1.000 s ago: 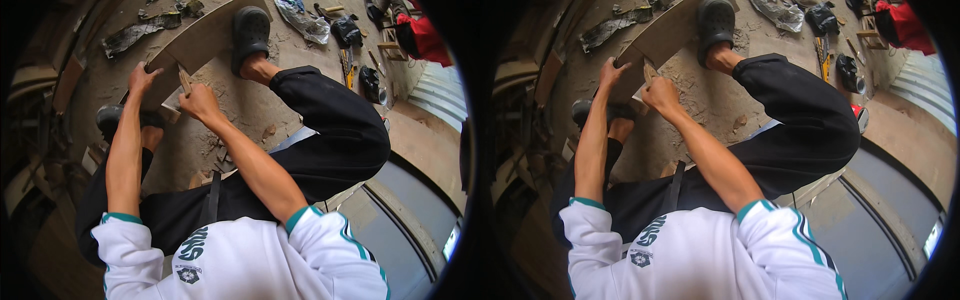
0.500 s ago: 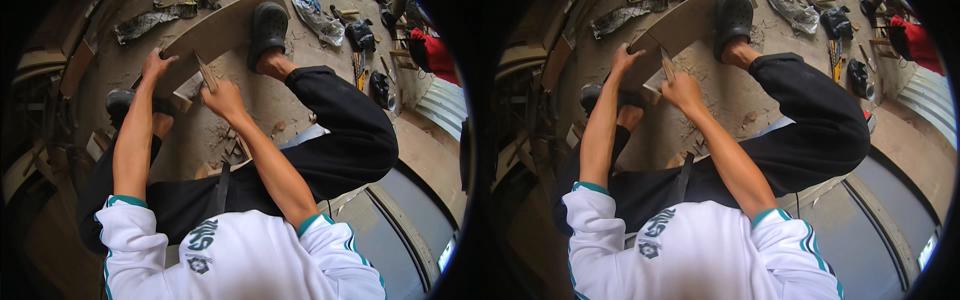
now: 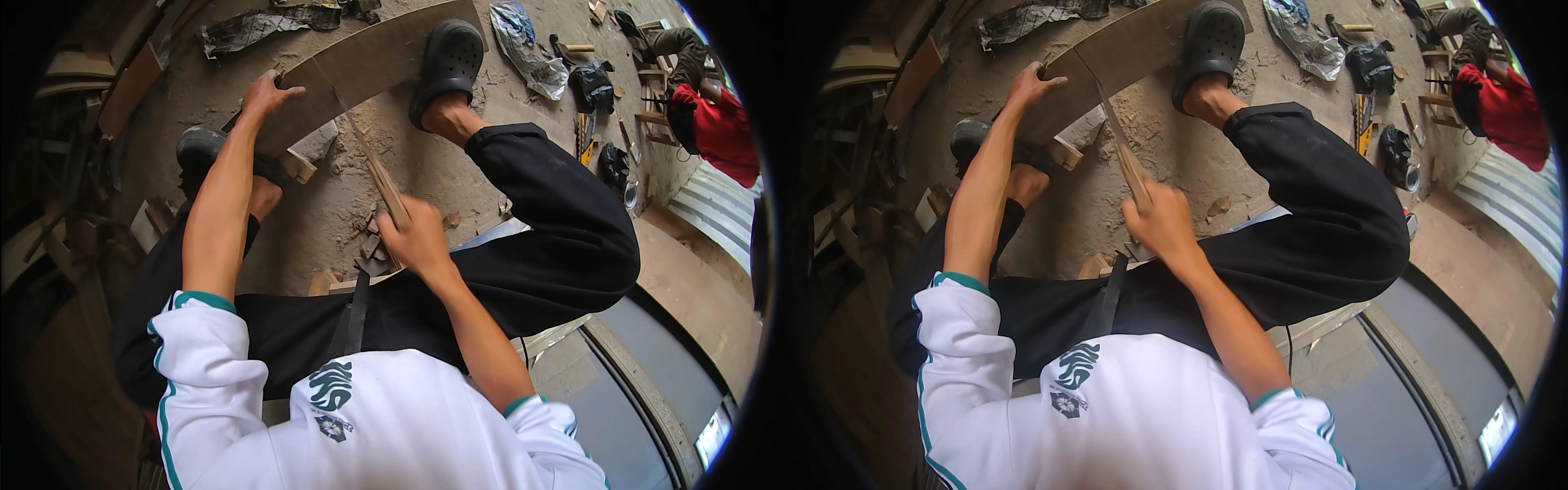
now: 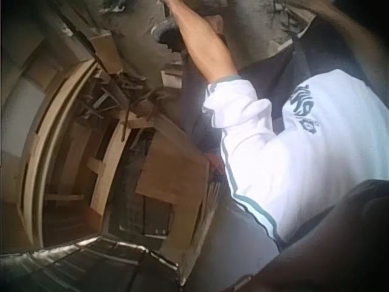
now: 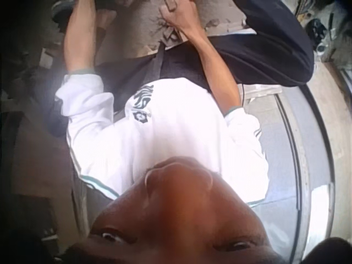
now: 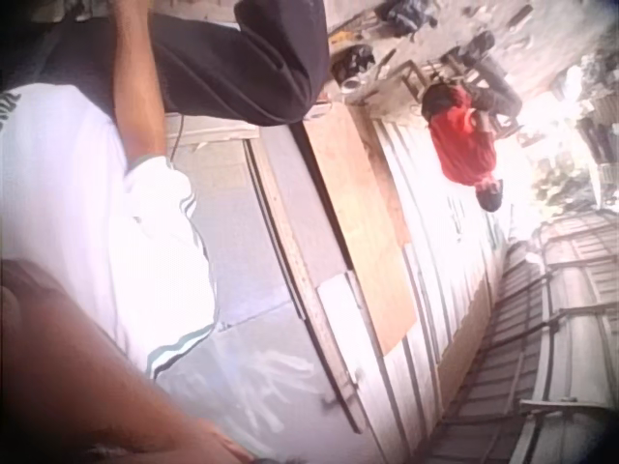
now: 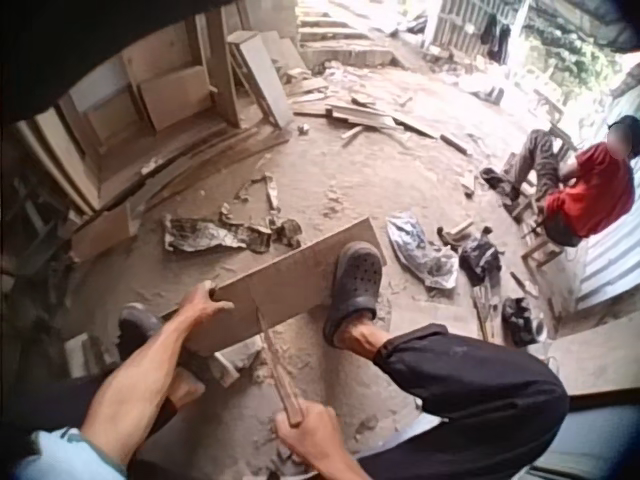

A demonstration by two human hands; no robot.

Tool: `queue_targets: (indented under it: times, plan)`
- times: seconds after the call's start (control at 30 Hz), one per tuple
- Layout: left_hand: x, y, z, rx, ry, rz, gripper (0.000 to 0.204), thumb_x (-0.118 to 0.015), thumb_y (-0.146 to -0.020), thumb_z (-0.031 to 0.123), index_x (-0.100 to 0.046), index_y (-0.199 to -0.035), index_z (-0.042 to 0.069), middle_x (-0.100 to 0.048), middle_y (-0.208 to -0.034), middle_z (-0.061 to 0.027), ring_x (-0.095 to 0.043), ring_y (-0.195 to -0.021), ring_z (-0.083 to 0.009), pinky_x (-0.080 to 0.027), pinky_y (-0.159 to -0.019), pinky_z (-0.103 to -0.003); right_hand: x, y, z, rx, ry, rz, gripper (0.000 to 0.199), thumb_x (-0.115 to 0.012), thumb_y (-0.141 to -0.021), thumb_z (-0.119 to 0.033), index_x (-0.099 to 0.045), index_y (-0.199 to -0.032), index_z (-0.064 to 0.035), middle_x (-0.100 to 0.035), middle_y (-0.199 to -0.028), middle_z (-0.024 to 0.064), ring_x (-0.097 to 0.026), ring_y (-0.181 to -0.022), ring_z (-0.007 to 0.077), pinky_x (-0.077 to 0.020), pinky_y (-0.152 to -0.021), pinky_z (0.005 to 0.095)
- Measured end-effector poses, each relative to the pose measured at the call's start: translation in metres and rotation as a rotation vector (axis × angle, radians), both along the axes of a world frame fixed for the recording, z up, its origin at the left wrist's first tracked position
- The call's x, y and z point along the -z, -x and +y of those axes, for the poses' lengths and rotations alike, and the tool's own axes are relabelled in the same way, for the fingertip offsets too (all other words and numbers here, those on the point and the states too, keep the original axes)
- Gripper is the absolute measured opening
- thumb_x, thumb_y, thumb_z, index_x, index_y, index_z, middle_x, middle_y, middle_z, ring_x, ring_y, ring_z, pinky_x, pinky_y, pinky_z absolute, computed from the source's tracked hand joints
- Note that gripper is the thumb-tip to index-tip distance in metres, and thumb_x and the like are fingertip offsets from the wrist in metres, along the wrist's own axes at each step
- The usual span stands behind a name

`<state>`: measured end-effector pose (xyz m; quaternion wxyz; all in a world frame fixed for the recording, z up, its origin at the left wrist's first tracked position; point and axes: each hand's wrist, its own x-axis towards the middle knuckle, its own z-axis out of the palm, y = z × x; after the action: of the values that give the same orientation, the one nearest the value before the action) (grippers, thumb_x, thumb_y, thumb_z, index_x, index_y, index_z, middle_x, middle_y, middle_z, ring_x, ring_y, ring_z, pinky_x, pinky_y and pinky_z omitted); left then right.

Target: The person sits on the floor and uses a hand saw to cut a rectangular piece of wood. They hold the wood with their left hand and saw with their right hand, completing the cut and separating the piece into two parts.

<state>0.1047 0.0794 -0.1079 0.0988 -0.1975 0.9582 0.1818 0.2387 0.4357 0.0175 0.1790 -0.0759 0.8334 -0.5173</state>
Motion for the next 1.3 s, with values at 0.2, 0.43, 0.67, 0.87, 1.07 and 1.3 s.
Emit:
queue_targets:
  times: [0.2, 0.43, 0.67, 0.87, 1.07, 1.3]
  plan:
    - [-0.01, 0.015, 0.035, -0.011, -0.093, -0.103, 0.082, -0.079, -0.067, 0.059, -0.059, -0.122, 0.003, -0.065, -0.117, -0.0218, -0.062, -0.11, -0.0378, -0.049, -0.091, -0.046, 0.062, 0.071, -0.051, -0.019, -0.14, -0.037, 0.022, -0.063, -0.079, -0.019, -0.066, -0.08, 0.0031, -0.063, -0.07, 0.026, -0.063, -0.066, 0.0457, -0.0515, -0.065, 0.0477]
    - [0.007, 0.007, -0.011, 0.002, -0.069, -0.069, 0.084, -0.079, -0.068, 0.059, -0.056, -0.126, 0.003, -0.064, -0.119, -0.0232, -0.061, -0.111, -0.0371, -0.049, -0.091, -0.046, 0.008, 0.006, -0.002, -0.002, 0.021, 0.029, 0.021, -0.063, -0.079, -0.019, -0.062, -0.075, 0.0021, -0.059, -0.065, 0.0246, -0.062, -0.062, 0.0409, -0.0487, -0.061, 0.0455]
    - [-0.003, 0.022, 0.018, -0.027, -0.227, -0.19, 0.091, -0.079, -0.066, 0.061, -0.055, -0.131, 0.002, -0.06, -0.128, -0.0244, -0.059, -0.117, -0.0366, -0.047, -0.096, -0.046, 0.059, 0.064, -0.055, 0.093, -0.077, -0.003, 0.028, -0.063, -0.079, -0.023, -0.06, -0.076, 0.0047, -0.058, -0.064, 0.0246, -0.06, -0.059, 0.0402, -0.0477, -0.059, 0.0426]
    - [0.02, 0.008, 0.002, 0.026, 0.02, 0.036, 0.084, -0.079, -0.066, 0.059, -0.059, -0.124, 0.001, -0.067, -0.115, -0.0231, -0.063, -0.109, -0.0364, -0.049, -0.091, -0.045, -0.002, 0.011, 0.01, 0.015, -0.085, -0.138, 0.022, -0.065, -0.077, -0.019, -0.063, -0.074, 0.0029, -0.06, -0.066, 0.0251, -0.063, -0.066, 0.0436, -0.0494, -0.063, 0.0473]
    - [-0.002, 0.01, 0.027, -0.05, -0.05, -0.008, 0.082, -0.08, -0.066, 0.058, -0.06, -0.122, 0.002, -0.066, -0.115, -0.0231, -0.063, -0.109, -0.0369, -0.049, -0.091, -0.045, 0.041, 0.065, -0.059, 0.016, -0.143, -0.056, 0.025, -0.061, -0.08, -0.023, -0.064, -0.076, 0.0017, -0.061, -0.068, 0.0257, -0.063, -0.068, 0.045, -0.0492, -0.062, 0.0451]
    - [0.006, 0.016, 0.019, -0.025, -0.092, -0.061, 0.083, -0.082, -0.066, 0.057, -0.057, -0.125, 0.003, -0.065, -0.12, -0.0197, -0.061, -0.112, -0.0368, -0.049, -0.094, -0.047, 0.018, 0.004, 0.015, -0.014, -0.096, -0.033, 0.018, -0.062, -0.08, -0.016, -0.061, -0.076, 0.0017, -0.059, -0.067, 0.0238, -0.061, -0.062, 0.0401, -0.0482, -0.061, 0.0435]
